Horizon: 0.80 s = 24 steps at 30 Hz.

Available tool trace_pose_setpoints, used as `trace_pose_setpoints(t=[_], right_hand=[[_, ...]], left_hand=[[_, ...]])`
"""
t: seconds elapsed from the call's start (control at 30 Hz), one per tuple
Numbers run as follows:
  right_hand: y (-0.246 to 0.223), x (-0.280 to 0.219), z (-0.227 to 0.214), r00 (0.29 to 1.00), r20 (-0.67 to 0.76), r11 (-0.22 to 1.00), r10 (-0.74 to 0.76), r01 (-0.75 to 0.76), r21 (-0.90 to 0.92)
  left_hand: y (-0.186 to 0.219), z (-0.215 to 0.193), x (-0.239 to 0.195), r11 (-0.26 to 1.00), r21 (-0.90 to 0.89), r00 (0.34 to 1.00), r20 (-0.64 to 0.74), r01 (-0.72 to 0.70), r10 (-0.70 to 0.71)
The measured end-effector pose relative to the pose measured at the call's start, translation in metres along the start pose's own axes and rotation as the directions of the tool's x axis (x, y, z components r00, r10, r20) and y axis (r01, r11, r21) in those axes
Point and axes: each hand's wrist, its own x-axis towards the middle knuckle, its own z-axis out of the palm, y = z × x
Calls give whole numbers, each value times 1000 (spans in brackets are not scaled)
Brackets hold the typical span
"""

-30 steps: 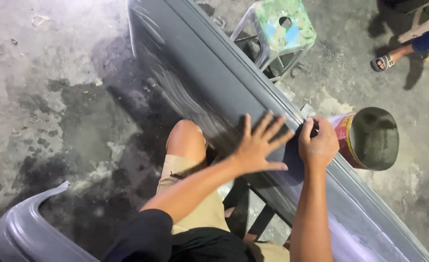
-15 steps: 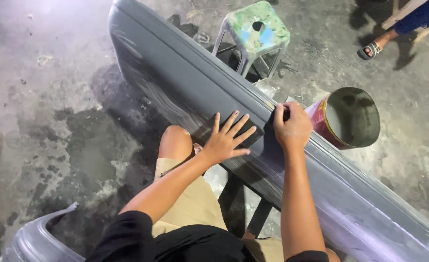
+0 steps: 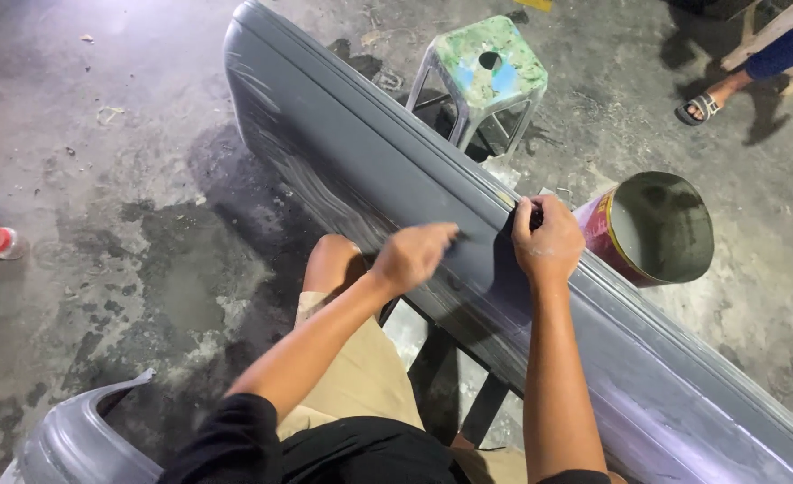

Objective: Hand-sanding a car bumper using sandpaper and water to smooth the surface.

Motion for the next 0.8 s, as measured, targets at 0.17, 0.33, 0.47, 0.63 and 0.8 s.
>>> trace_pose_setpoints(t=[0.17, 0.33, 0.47, 0.63, 0.8], right_hand=[[6, -2, 1, 1000, -11, 1000, 2, -2, -1], [4, -1, 7, 1000, -8, 999, 5, -6, -42], [3, -1, 4, 1000, -18, 999, -13, 12, -43], [4, -2, 5, 998, -51, 999, -44, 42, -24], [2, -2, 3, 997, -68, 999, -43, 42, -13]], left_hand=[[-9, -31, 48, 545, -484, 551, -148, 684, -822], [-9, -44, 61, 68, -486, 172, 172, 871, -970], [1, -47, 89, 62, -413, 135, 148, 908, -980], [2, -33, 96, 319, -399, 305, -99, 859, -947], [-28, -24, 92, 369, -409, 316, -193, 834, -929]])
